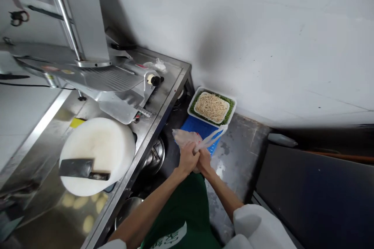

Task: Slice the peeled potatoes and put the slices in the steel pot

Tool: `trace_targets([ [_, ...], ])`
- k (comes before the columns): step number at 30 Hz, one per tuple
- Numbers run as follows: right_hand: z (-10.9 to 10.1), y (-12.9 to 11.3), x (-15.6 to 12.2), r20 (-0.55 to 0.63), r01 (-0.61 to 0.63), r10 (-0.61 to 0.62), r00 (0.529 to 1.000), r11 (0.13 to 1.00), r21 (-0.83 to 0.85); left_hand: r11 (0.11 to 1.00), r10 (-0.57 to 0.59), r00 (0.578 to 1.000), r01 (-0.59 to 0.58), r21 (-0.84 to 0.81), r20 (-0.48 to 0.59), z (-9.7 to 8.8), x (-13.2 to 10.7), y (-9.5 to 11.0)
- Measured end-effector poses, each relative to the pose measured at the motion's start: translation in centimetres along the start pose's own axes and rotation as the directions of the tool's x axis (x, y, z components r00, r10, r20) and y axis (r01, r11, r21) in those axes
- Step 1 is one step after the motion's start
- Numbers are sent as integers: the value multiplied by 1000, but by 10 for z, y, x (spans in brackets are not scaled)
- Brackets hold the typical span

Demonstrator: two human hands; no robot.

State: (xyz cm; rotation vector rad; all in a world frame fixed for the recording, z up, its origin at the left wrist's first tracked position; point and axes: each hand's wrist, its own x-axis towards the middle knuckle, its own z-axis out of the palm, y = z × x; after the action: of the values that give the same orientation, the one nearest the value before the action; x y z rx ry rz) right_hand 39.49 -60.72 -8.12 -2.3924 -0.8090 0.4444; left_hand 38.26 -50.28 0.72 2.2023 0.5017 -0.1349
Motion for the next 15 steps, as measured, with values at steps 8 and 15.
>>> trace_targets([
  [8,-28,36,60,-137,-205,206,969,979,24,998,42,998,-44,-50,-48,-44,-6,-25],
  [15,-138,110,185,-115,-142,131,985,986,-89,952,-301,952,298,-72,-48,-97,-93,-137],
])
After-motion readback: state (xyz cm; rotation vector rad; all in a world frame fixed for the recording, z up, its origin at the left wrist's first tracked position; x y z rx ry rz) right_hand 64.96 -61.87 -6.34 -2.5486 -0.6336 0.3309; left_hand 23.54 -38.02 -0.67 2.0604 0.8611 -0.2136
